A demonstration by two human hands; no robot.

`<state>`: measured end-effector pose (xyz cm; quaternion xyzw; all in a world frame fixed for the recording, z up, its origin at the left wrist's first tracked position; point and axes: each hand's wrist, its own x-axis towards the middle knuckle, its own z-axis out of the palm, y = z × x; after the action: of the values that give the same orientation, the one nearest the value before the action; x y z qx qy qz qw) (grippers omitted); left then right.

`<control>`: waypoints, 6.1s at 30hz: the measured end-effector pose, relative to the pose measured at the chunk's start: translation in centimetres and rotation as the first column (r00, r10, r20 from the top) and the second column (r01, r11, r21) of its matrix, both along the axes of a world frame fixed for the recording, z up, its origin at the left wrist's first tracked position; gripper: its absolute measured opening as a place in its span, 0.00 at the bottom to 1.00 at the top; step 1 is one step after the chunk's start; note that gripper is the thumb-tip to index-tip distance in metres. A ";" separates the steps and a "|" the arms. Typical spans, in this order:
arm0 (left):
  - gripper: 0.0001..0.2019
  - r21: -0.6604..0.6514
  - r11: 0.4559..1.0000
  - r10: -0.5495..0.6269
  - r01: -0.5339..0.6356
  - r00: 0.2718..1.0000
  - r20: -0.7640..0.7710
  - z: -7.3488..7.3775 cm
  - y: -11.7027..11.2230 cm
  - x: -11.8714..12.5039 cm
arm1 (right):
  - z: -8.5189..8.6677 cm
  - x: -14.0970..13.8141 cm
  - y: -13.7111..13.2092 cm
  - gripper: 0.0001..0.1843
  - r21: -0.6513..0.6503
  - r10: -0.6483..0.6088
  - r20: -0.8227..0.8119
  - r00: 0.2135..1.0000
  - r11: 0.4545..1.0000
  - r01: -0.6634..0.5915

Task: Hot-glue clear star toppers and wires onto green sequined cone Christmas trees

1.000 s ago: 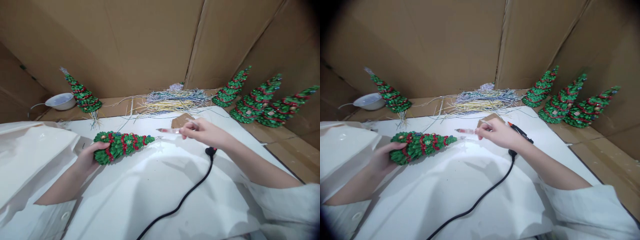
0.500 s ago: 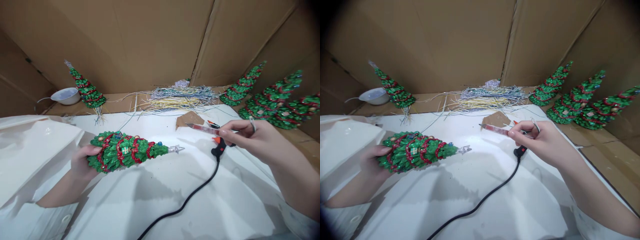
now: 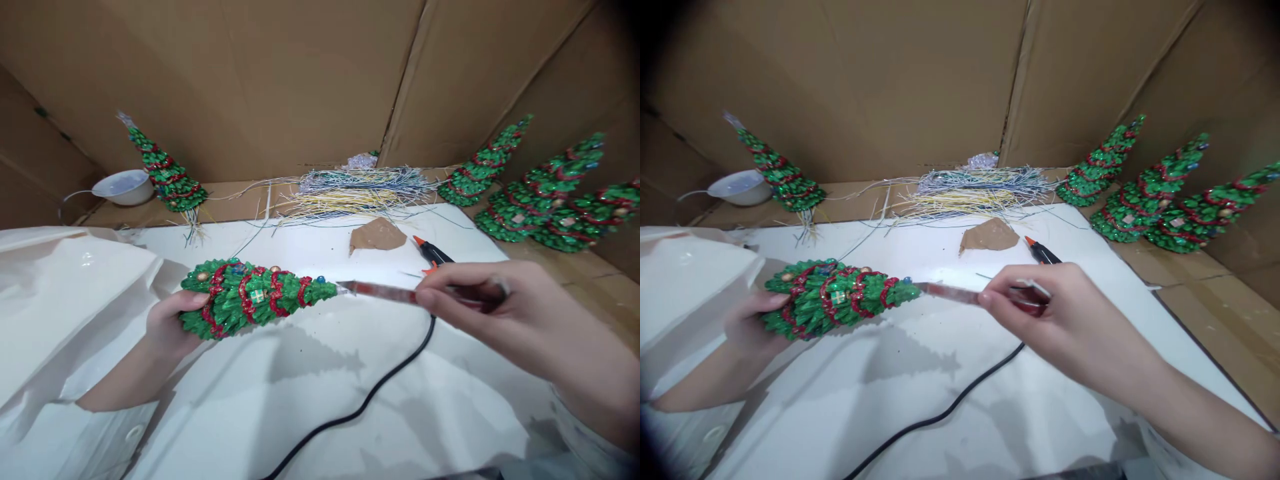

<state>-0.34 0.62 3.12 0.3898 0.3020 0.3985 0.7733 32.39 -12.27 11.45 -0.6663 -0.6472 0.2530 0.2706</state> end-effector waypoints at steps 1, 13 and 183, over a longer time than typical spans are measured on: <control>0.23 -0.001 1.000 0.003 -0.003 1.000 -0.005 -0.1 -0.1 0.2 | -0.2 -0.5 0.2 0.16 -0.005 0.022 0.006 1.000 1.000 -0.022; 0.31 -0.006 0.994 0.108 -0.111 0.973 -0.205 -0.8 -1.3 1.6 | -4.7 -2.1 2.5 0.17 0.008 0.074 0.039 0.997 0.997 -0.074; 0.19 -0.110 0.951 0.281 -0.288 0.957 -0.079 0.0 0.8 0.4 | -2.2 1.4 6.7 0.15 0.125 -0.182 -0.327 0.927 0.964 0.233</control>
<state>0.07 1.44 3.13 0.3073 0.4023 0.4744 0.7202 33.84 -5.60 9.24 -0.6586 -0.5402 0.2716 0.4480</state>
